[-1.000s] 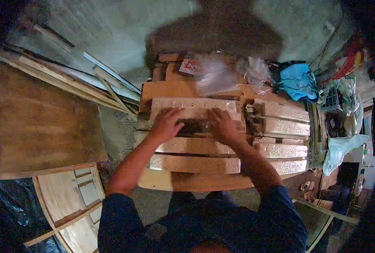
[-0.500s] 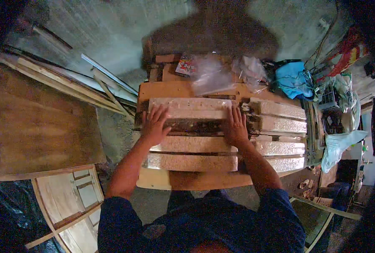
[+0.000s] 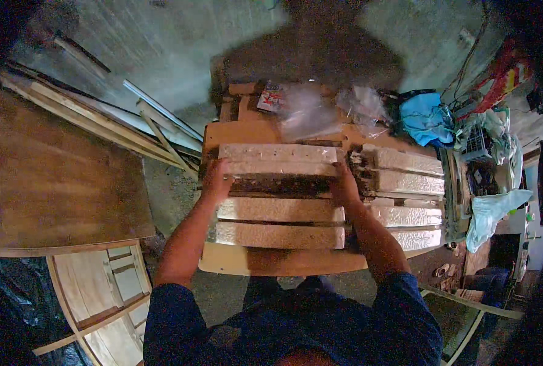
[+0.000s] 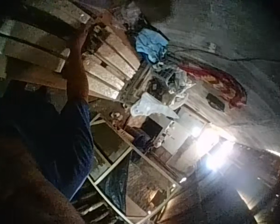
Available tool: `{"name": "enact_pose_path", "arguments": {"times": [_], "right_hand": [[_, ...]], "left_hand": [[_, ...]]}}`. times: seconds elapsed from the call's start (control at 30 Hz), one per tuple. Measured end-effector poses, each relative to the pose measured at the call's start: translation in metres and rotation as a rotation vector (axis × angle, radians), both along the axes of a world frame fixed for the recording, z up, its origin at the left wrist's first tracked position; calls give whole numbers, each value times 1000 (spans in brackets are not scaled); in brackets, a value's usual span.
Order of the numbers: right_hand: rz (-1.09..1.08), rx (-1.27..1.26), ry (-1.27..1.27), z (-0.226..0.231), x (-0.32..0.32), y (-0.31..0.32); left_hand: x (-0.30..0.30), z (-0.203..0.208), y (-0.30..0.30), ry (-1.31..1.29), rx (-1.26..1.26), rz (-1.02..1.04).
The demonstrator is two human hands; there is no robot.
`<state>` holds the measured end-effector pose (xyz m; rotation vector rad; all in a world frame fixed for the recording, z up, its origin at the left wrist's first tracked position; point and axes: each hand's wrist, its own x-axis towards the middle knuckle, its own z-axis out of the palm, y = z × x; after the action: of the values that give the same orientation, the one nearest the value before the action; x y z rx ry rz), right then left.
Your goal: The person organizes several plastic-wrapped mushroom blocks on a wooden table, uses a small tool to scrape or poke the ends of the blocks, and then picks up one block and places it onto a wooden storage rack.
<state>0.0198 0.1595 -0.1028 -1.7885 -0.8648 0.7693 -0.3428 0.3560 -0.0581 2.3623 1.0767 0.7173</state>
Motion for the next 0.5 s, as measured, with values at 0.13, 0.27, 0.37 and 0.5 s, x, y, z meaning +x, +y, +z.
{"name": "enact_pose_path", "arguments": {"times": [0.13, 0.27, 0.37, 0.5], "right_hand": [[223, -102, -263, 14, 1, 8], [223, -128, -260, 60, 0, 1], [178, -154, 15, 49, 4, 4], [125, -130, -123, 7, 15, 5]], "left_hand": [[-24, -12, 16, -44, -272, -25], [-18, 0, 19, -111, -427, -46], [-21, -17, 21, -266, -469, -20], [-18, -15, 15, -145, -504, 76]]}}
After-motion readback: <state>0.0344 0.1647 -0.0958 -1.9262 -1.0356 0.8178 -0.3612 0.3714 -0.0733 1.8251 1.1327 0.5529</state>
